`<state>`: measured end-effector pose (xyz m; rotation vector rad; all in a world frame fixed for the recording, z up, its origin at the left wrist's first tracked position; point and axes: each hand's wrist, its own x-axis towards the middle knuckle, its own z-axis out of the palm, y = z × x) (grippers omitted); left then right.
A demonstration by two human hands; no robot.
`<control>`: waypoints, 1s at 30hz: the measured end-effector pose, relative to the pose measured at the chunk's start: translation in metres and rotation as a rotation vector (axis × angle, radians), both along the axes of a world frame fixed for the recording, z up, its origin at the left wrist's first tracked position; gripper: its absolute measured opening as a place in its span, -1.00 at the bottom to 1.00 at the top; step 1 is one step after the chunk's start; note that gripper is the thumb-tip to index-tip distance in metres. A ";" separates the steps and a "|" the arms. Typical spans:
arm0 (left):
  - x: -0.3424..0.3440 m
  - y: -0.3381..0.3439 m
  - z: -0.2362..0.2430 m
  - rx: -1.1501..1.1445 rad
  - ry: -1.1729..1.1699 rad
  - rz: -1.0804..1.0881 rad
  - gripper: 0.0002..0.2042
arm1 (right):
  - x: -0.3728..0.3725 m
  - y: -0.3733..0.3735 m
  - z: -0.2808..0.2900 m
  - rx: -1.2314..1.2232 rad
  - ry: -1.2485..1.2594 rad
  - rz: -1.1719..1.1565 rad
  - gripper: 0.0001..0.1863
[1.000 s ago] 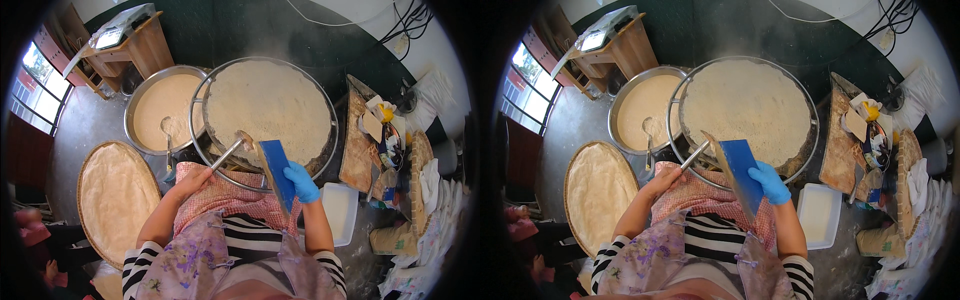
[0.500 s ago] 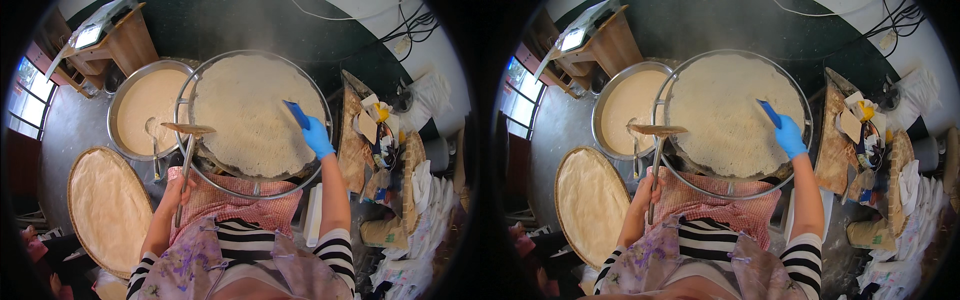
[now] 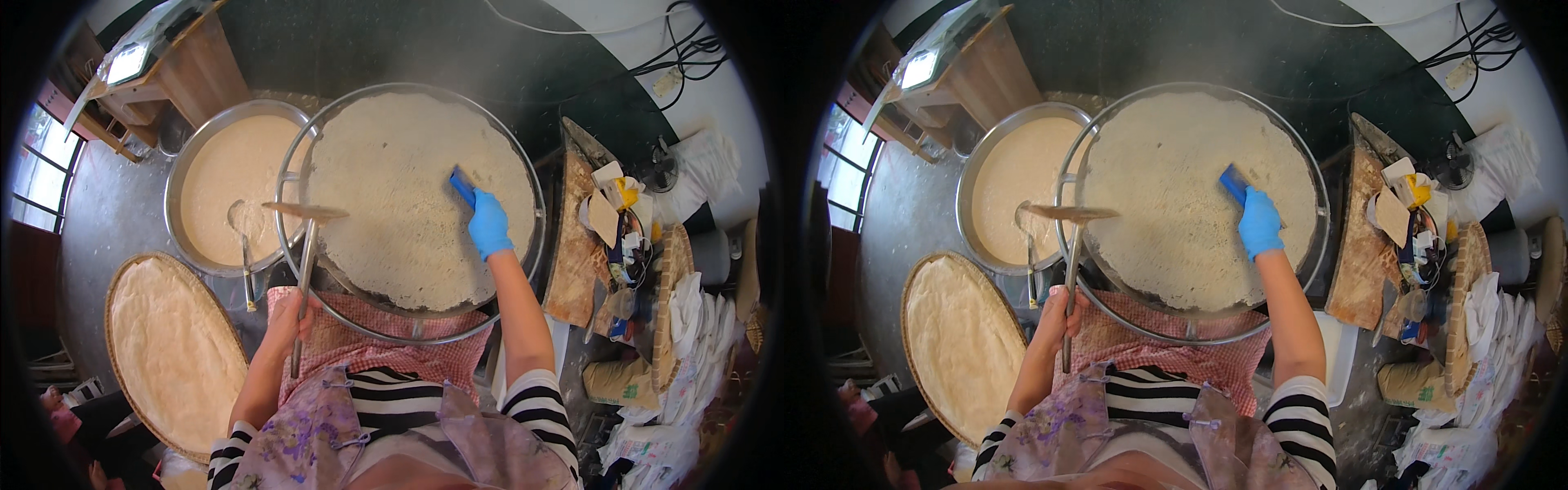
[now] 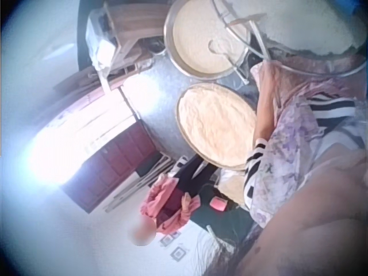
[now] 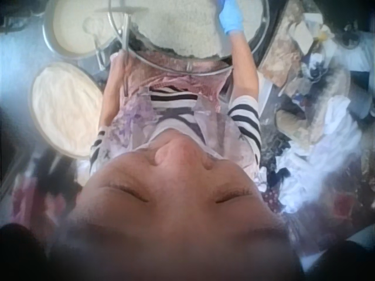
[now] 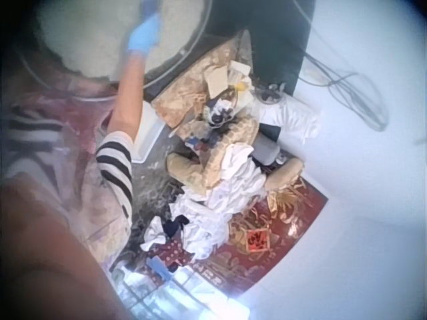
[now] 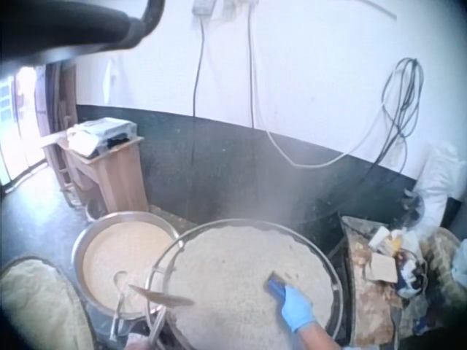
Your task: The person ladles batter onto a hot griddle, spreads it into a thin circle with a wooden spreader, cooks the crepe, then lifts and transfers it to a woven tray. The cycle repeats with additional crepes.
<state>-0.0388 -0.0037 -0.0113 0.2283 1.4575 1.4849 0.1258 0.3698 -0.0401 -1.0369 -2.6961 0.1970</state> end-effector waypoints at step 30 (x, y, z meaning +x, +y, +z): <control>0.065 0.037 0.031 0.040 -0.112 -0.386 -0.66 | 0.103 -0.163 0.115 -0.401 0.152 0.078 -0.53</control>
